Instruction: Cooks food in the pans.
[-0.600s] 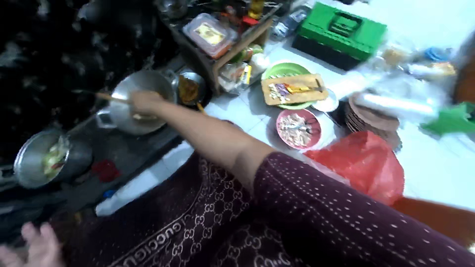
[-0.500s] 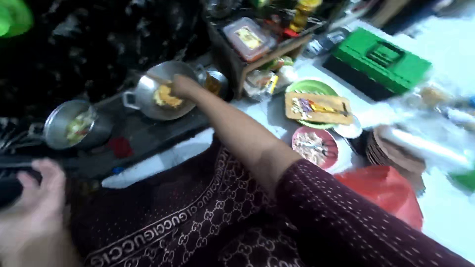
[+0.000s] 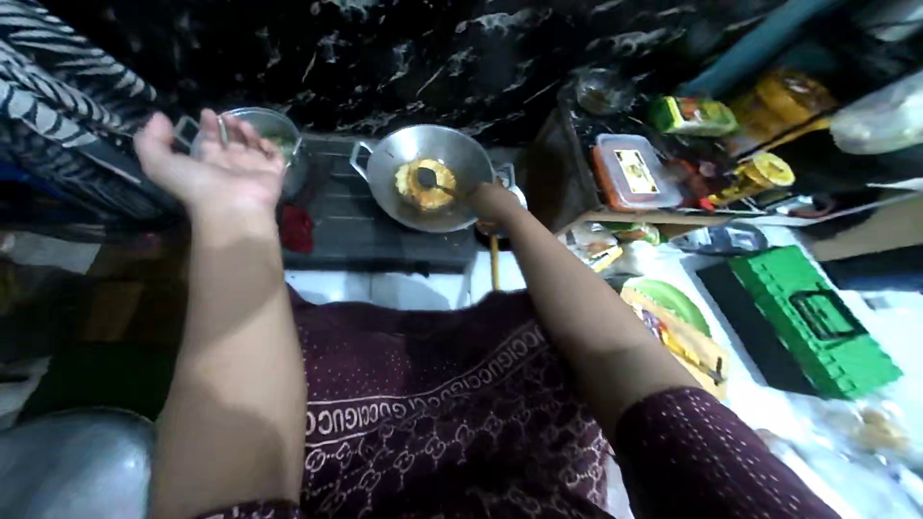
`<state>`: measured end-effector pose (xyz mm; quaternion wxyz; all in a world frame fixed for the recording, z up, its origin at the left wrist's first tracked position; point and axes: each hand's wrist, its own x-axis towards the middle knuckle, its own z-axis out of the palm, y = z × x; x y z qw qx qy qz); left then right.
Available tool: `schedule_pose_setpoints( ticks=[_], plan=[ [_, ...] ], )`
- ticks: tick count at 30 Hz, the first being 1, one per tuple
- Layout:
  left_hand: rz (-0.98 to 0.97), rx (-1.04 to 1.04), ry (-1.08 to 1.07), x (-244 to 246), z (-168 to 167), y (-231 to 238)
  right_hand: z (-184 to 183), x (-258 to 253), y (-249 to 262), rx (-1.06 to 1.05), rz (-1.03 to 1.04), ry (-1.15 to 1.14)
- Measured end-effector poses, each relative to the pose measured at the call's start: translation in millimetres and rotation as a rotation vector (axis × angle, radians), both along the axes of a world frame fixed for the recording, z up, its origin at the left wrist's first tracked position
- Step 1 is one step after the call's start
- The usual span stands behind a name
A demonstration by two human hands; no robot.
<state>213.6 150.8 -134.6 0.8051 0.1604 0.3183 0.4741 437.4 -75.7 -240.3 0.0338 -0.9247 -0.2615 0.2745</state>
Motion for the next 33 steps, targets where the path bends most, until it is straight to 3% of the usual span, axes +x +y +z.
schedule_pose_setpoints(
  ticks=[8, 20, 26, 33],
  plan=[
    [0.011, -0.096, -0.050, -1.9, -4.5, 11.8, 2.5, -14.9, 23.2, -0.190, 0.058, -0.023],
    [0.087, -0.069, -0.025, -21.7, -5.0, 27.3, -0.7, -19.9, 28.1, -0.229, 0.045, -0.054],
    [0.110, -0.066, -0.031, -32.0, -4.7, 32.3, 36.7, -28.1, 22.6, -0.147, -0.101, -0.124],
    [0.137, -0.029, -0.008, -40.5, -5.9, 42.1, 11.8, 11.1, -0.1, 0.079, -0.237, -0.083]
  ],
)
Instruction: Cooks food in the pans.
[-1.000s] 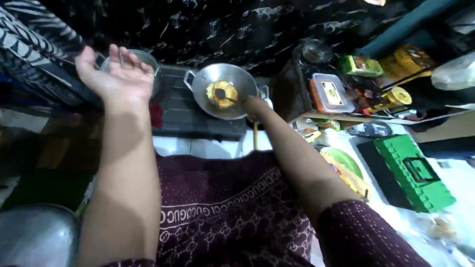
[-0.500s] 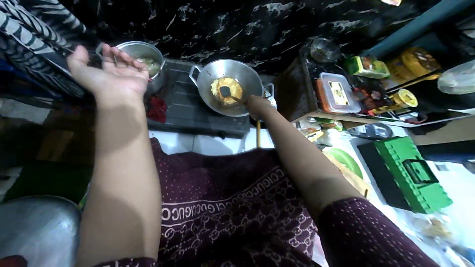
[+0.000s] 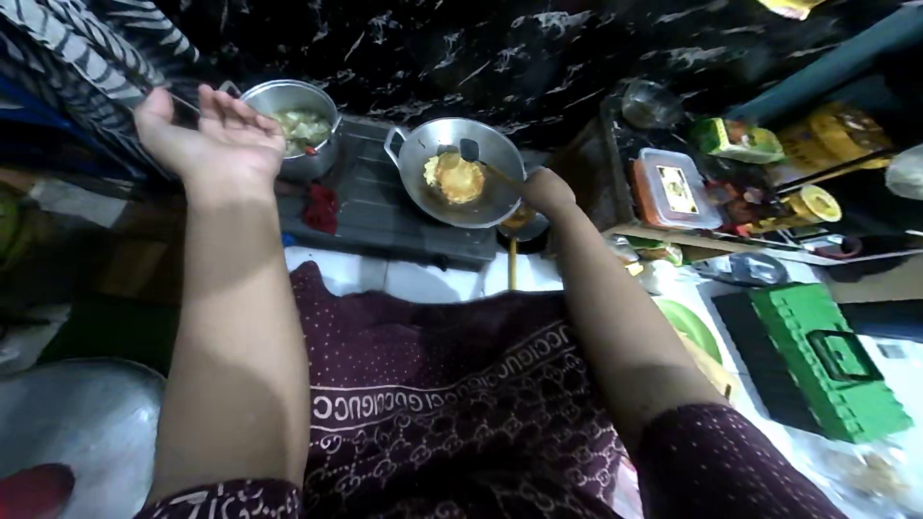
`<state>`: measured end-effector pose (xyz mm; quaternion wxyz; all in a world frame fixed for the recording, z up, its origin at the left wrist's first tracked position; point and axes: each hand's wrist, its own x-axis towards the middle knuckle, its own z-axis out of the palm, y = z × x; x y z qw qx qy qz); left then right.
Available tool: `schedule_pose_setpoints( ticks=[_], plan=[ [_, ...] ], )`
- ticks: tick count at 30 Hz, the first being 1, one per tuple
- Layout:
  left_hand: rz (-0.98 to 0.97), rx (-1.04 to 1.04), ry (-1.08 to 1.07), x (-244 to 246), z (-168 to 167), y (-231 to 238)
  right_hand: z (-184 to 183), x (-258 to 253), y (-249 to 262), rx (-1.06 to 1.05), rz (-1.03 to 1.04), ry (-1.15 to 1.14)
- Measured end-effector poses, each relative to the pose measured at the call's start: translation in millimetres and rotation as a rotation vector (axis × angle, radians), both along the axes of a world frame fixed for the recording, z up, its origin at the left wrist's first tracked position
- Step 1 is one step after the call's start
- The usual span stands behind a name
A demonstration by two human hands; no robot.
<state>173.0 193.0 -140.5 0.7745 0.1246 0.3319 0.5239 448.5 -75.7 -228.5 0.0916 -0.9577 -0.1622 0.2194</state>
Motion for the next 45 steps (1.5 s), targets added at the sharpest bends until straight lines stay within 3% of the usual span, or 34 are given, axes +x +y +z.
schedule_pose_setpoints(
  ticks=[19, 34, 45],
  plan=[
    [-0.028, 0.011, 0.008, 2.1, 1.4, -1.7, -10.6, 16.4, -10.8, -0.011, -0.010, 0.004],
    [-0.071, 0.021, -0.027, 1.0, 0.4, -0.8, 6.3, -9.3, 4.2, -0.183, -0.023, -0.112],
    [-0.066, -0.002, -0.046, -2.0, 2.3, -0.5, 16.1, -27.2, 18.0, -0.261, 0.140, 0.036]
  ],
)
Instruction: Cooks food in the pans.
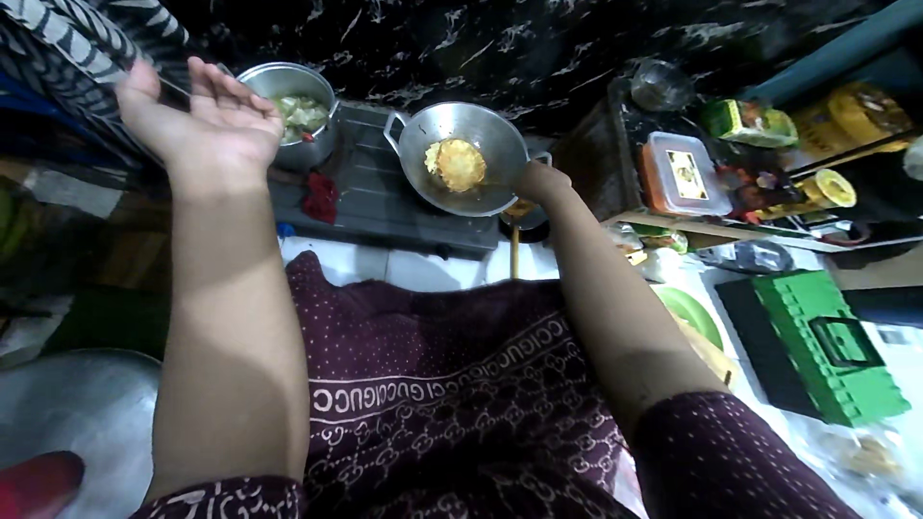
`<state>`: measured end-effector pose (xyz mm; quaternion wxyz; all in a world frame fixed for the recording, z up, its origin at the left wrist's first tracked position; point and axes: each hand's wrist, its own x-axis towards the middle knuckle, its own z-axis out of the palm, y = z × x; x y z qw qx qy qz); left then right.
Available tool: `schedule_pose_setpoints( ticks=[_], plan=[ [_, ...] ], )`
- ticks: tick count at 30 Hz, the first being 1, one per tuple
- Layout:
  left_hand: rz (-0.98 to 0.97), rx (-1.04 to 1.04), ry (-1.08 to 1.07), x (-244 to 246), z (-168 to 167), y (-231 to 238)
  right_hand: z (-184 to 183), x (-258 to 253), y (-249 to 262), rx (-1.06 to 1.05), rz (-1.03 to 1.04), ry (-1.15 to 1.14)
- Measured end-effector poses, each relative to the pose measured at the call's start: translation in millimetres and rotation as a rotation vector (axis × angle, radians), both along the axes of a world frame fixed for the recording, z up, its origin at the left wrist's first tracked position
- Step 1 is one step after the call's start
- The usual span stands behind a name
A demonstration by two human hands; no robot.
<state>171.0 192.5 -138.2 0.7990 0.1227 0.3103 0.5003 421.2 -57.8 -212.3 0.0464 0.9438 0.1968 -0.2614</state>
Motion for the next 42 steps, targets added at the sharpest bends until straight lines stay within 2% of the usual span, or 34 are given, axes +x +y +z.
schedule_pose_setpoints(
  ticks=[5, 8, 18, 27, 42],
  plan=[
    [-0.005, 0.009, -0.019, 0.5, -0.4, 0.1, -24.2, -3.6, 7.0, 0.040, -0.035, 0.052],
    [-0.014, 0.019, -0.029, 0.2, 0.3, -0.2, -47.2, 2.0, 11.4, 0.140, -0.044, 0.071],
    [-0.016, 0.020, -0.013, -1.9, 1.7, -2.5, -59.7, -7.3, 19.7, 0.114, -0.135, 0.024],
    [-0.022, 0.027, -0.032, -3.1, 1.9, -4.1, -51.5, -13.1, 16.9, 0.126, -0.191, -0.003],
    [-0.054, 0.006, -0.060, 3.6, 1.2, -11.2, -36.6, -9.7, -3.7, 0.294, -0.284, 0.086]
  ],
)
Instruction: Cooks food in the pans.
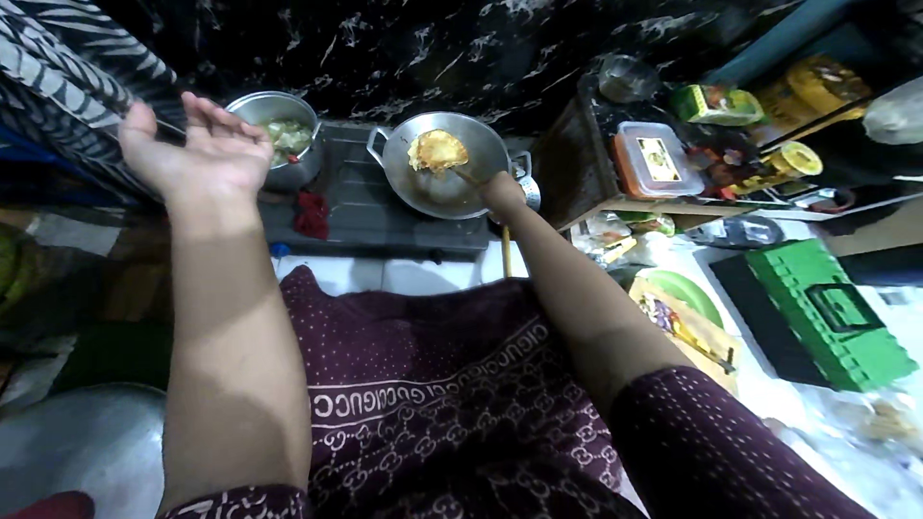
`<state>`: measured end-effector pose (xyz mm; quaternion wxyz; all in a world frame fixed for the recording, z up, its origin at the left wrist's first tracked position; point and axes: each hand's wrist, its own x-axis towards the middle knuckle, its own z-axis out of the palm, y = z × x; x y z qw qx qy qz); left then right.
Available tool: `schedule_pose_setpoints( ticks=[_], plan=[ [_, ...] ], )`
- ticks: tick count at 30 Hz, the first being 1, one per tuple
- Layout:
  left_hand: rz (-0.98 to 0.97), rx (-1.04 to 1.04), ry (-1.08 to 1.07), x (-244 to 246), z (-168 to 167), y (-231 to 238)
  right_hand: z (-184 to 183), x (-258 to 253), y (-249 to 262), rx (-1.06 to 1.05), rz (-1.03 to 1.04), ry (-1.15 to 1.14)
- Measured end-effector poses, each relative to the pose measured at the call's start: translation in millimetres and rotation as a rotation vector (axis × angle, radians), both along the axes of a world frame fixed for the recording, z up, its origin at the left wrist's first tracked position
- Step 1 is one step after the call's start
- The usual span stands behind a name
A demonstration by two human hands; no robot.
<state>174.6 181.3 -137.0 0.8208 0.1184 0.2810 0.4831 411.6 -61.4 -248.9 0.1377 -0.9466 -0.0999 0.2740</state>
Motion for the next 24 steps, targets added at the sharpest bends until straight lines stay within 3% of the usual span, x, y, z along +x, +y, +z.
schedule_pose_setpoints(
  ticks=[8, 13, 18, 24],
  plan=[
    [-0.022, 0.018, -0.014, 7.5, 0.8, -10.0, 12.8, 0.2, -5.3, -0.053, -0.008, -0.108],
    [-0.035, 0.032, 0.023, 9.4, 1.9, -13.2, 18.9, -21.5, 2.1, -0.179, 0.212, -0.279],
    [-0.035, 0.021, 0.010, 10.8, -0.9, -13.5, 17.8, -58.4, 16.2, -0.157, 0.427, -0.264],
    [-0.067, 0.037, 0.017, 11.3, -4.6, -14.5, 24.8, -64.3, 20.4, -0.167, 0.447, -0.240]
  ],
)
